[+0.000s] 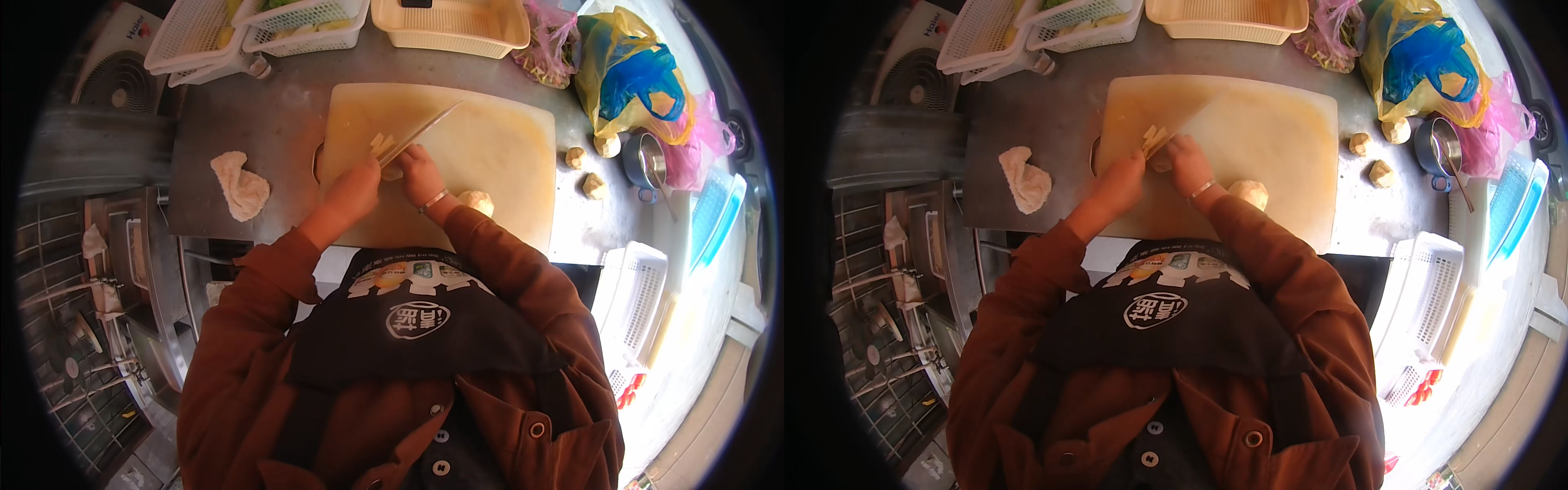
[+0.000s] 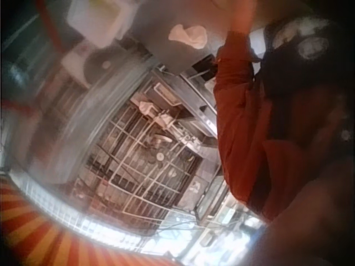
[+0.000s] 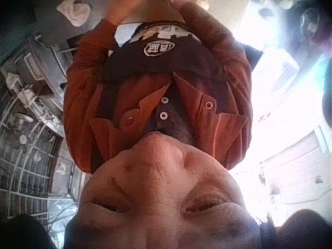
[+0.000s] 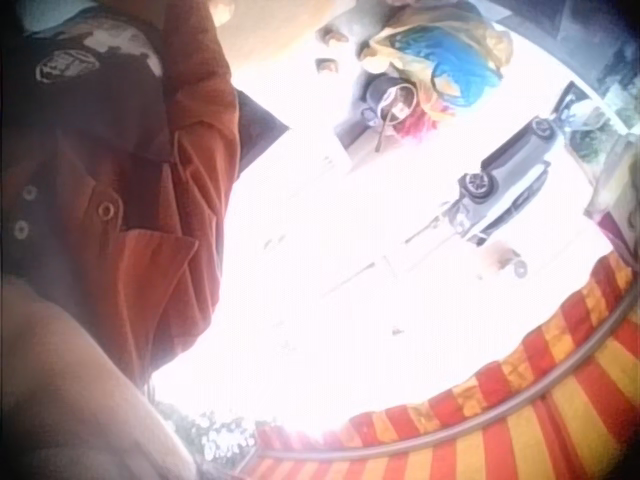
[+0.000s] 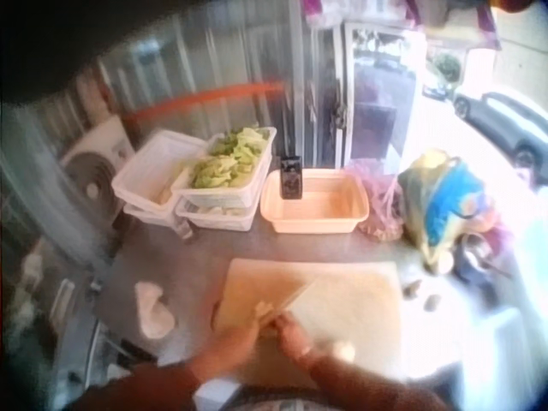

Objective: The person slices peeled root vegetables into thin strips on a cutting board using a knife. The person repeatedly slices the vegetables and gathers the strips on the board.

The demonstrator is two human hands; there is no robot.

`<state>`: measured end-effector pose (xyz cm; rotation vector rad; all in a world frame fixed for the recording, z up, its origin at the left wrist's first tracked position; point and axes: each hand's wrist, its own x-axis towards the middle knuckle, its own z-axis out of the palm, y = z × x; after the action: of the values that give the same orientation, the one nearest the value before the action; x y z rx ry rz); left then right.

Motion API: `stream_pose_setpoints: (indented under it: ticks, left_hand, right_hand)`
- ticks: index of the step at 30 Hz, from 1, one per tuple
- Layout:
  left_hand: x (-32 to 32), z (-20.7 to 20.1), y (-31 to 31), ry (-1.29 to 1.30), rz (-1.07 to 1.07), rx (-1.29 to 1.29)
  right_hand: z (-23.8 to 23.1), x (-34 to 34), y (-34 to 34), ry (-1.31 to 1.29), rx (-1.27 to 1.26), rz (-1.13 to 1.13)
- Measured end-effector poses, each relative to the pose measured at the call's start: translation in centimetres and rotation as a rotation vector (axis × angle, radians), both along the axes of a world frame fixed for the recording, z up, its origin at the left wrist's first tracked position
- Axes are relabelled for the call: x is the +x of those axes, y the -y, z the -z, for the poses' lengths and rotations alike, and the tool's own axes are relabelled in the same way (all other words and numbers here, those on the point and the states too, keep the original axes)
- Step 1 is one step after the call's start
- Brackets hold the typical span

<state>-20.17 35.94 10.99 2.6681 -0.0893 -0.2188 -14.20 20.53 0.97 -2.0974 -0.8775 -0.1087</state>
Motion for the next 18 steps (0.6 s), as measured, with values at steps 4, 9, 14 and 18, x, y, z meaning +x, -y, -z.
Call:
stream_pose_setpoints:
  ticks: [4,9,14,18]
  left_hand:
    - [0.07,-0.45,-0.09,-0.038,0.023,0.023]
    - [0.07,-0.82,0.05,-0.052,0.008,-0.028]
    - [0.22,-0.55,0.17,-0.032,0.006,0.051]
    - [0.23,-0.49,0.32,-0.086,0.026,-0.005]
  right_hand:
    - [0.00,-0.10,0.03,-0.024,-0.064,-0.001]
    - [-0.04,-0.32,-0.16,0.029,0.022,0.049]
    - [0.11,-0.25,-0.09,0.035,0.016,0.058]
    - [0.29,-0.17,0.06,0.055,0.013,0.034]
